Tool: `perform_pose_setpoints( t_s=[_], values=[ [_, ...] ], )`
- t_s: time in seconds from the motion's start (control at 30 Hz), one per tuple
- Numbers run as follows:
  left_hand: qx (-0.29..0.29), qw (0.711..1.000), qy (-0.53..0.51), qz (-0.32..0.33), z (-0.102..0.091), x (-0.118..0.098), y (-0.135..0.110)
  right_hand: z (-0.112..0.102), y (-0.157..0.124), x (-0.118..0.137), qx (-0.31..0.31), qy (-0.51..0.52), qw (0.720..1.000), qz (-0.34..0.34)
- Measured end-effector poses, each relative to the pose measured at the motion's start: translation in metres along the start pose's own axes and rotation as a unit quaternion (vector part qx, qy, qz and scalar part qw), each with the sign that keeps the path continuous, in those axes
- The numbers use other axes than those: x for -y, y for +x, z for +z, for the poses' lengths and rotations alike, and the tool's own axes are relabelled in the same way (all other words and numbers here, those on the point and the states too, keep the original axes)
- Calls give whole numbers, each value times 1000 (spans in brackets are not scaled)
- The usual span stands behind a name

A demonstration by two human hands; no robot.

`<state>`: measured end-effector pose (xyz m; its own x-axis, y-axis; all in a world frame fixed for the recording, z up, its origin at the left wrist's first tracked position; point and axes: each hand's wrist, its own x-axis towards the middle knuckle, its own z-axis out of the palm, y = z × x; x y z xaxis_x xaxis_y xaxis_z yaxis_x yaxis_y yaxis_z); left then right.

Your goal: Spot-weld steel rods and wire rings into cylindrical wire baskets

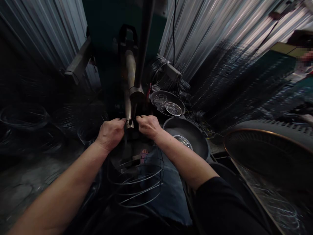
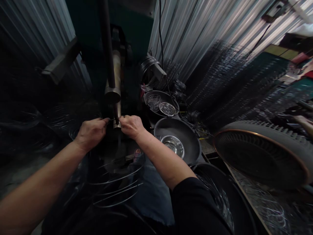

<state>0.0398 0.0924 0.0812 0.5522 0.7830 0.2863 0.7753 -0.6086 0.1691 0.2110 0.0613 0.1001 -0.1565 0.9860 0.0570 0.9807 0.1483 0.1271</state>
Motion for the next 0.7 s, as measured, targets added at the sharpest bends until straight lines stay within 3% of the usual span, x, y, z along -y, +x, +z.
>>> perform_pose_setpoints(
  t_s=[0.7],
  values=[
    [-7,1000,1,16,0,2,2,-3,1,-4,-1,27,1000,7]
  ],
)
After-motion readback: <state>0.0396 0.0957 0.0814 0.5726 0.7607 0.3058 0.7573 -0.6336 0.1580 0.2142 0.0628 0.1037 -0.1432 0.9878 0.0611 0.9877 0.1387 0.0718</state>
